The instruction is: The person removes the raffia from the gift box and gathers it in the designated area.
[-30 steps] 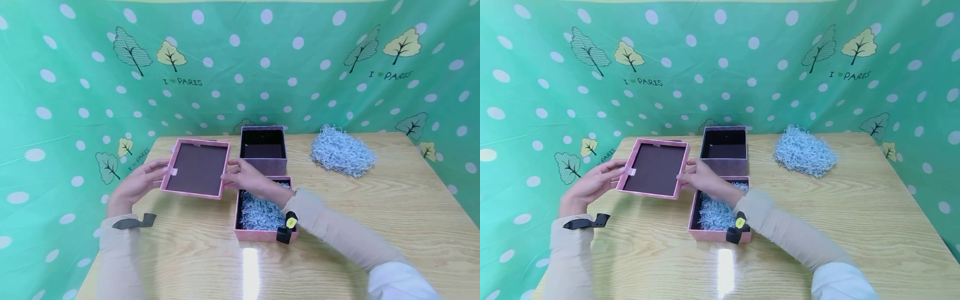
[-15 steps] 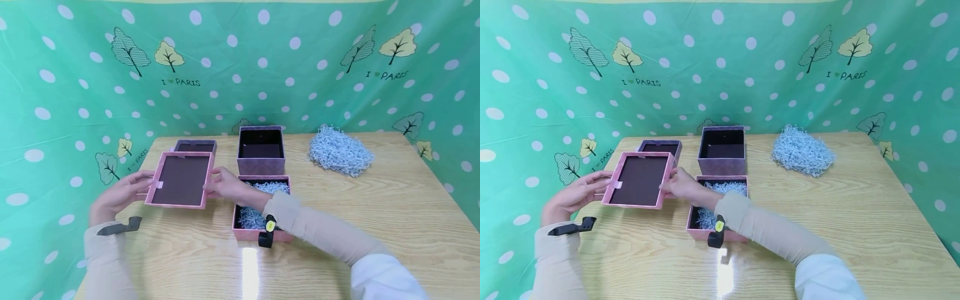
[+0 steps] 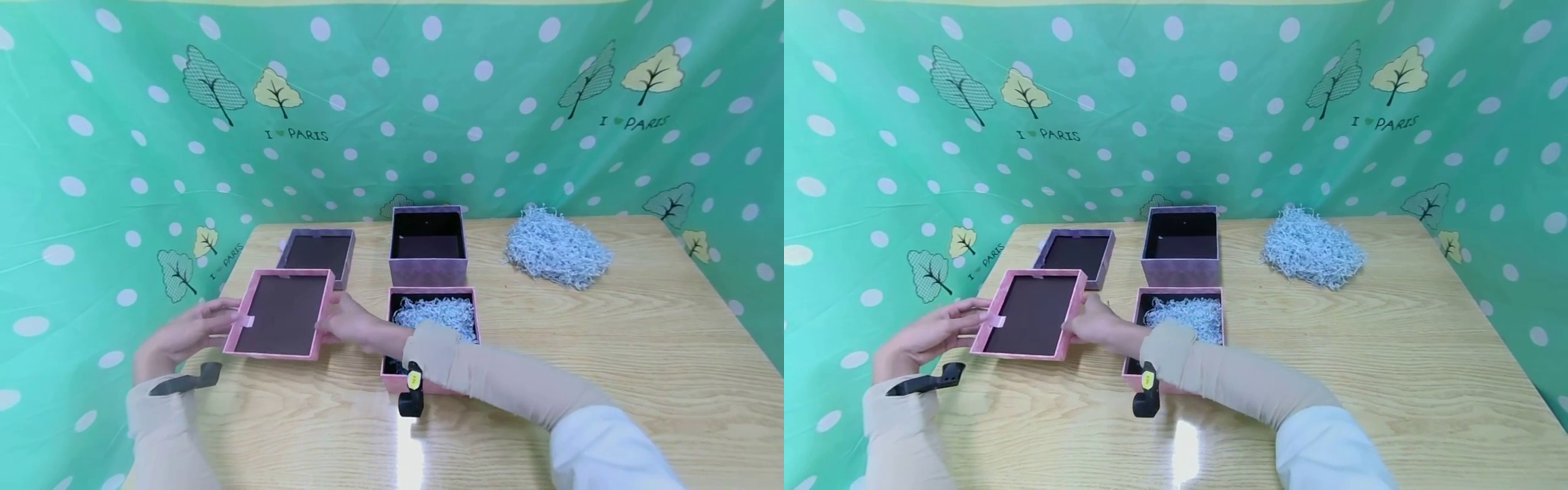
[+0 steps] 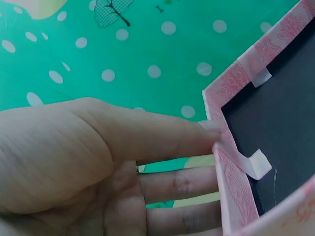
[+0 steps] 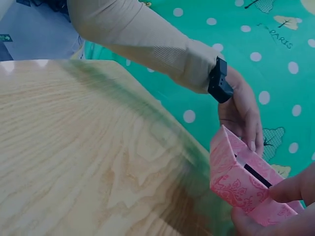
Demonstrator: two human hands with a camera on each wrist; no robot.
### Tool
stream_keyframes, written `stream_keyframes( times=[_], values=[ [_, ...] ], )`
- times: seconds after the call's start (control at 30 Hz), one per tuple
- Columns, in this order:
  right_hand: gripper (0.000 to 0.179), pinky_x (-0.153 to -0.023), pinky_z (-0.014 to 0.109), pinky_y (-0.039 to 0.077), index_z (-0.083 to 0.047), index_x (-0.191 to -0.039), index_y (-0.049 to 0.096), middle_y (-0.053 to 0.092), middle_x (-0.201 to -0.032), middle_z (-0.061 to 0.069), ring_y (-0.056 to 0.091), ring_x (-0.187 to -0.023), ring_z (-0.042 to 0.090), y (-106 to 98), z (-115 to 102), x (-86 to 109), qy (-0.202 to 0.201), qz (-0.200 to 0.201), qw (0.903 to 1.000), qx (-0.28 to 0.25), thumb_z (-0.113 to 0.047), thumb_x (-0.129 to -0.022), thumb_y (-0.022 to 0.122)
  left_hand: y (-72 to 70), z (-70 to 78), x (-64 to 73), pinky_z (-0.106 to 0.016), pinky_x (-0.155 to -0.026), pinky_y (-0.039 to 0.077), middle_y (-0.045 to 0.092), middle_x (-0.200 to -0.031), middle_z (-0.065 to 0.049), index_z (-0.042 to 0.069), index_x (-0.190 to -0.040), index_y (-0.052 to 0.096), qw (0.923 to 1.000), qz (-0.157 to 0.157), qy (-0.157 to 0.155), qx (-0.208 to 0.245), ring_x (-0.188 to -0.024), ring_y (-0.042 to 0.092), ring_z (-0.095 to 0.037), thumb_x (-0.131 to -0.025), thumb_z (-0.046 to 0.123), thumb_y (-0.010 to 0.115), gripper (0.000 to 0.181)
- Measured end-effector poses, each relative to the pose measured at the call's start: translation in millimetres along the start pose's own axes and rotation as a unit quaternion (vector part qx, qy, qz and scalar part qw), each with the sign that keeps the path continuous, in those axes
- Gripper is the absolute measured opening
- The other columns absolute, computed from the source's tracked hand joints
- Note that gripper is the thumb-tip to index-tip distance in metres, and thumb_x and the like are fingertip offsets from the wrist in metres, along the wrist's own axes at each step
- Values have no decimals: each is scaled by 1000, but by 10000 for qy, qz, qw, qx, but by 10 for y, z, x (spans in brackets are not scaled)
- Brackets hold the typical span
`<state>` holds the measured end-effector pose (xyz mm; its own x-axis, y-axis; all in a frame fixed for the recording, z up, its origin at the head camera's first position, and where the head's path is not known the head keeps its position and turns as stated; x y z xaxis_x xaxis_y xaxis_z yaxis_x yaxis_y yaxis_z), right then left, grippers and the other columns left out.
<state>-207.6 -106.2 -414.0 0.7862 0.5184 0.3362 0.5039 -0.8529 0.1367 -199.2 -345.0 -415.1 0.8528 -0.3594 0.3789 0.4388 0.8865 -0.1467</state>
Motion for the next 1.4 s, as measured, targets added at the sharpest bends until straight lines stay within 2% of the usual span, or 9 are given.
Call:
stream_keyframes(
  times=[0.13,0.27,0.5,0.67,0.77,0.87,1.13,1.27,1.4],
  values=[
    [46,-87,38,57,2,-130,47,64,-114,19,66,-99,25,81,56,-23,-43,-90,9999,-137,15,-86,53,6,-62,18,-31,-90,55,66,-116,5,5,-132,44,9999,-81,-81,-43,-106,64,-12,-102,15,46,32],
    [47,-89,39,56,4,-129,48,64,-116,21,66,-103,28,124,115,-35,63,-115,9997,-212,17,-84,50,22,-114,13,-34,-90,55,66,-114,3,3,-132,42,9997,-150,-196,-46,-105,65,-14,-101,14,47,33],
    [49,-93,43,54,5,-131,47,60,-123,23,63,-109,34,167,199,-36,334,-185,9990,-213,19,-84,47,51,-223,-22,-37,-91,55,65,-116,-6,-5,-133,39,9971,-107,-696,-297,-106,65,-20,-98,15,52,42],
    [54,-96,45,51,5,-133,46,58,-127,23,61,-111,35,185,237,-44,445,-308,9984,-160,21,-81,46,71,-274,-70,-40,-89,55,66,-112,-12,-5,-131,39,9940,-12,-975,-497,-102,65,-23,-96,13,55,43],
    [57,-98,46,50,5,-135,45,56,-130,23,60,-114,36,207,257,-48,518,-382,9979,-62,21,-81,47,70,-299,-90,-39,-87,56,66,-109,-11,-5,-130,40,9918,98,-1123,-603,-99,65,-23,-95,13,56,42],
    [59,-99,47,49,5,-137,42,53,-133,23,58,-116,36,232,273,-64,593,-406,9974,27,21,-81,47,73,-303,-98,-38,-87,55,66,-109,-12,-6,-128,40,9909,120,-1165,-661,-98,65,-24,-95,13,55,41],
    [53,-97,45,50,9,-133,42,56,-127,24,59,-114,34,231,301,-119,750,-151,9969,190,19,-81,49,59,-322,-123,-39,-87,55,65,-108,-12,-5,-129,40,9886,285,-1247,-796,-97,64,-23,-95,10,53,39],
    [42,-98,41,50,10,-125,49,59,-120,20,61,-108,27,212,331,-105,984,-81,9931,638,11,-84,56,67,-323,-117,-40,-88,55,64,-110,-13,-6,-130,40,9878,317,-1227,-901,-98,64,-23,-96,9,52,40],
    [38,-101,43,48,12,-122,50,58,-122,21,60,-113,28,207,367,-96,1219,-162,9885,885,1,-87,59,74,-301,-101,-42,-90,54,64,-114,-16,-8,-132,39,9871,306,-1164,-1053,-101,64,-24,-96,10,50,41]
  ],
)
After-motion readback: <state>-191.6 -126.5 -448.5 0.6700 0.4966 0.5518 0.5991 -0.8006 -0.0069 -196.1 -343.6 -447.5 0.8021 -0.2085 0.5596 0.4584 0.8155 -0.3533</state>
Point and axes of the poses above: each hand's wrist, its own x-axis away from the middle knuckle, its own y-axis out of the palm, z = x × y, the point moved 9 cm from there along -x, towards the middle knuckle
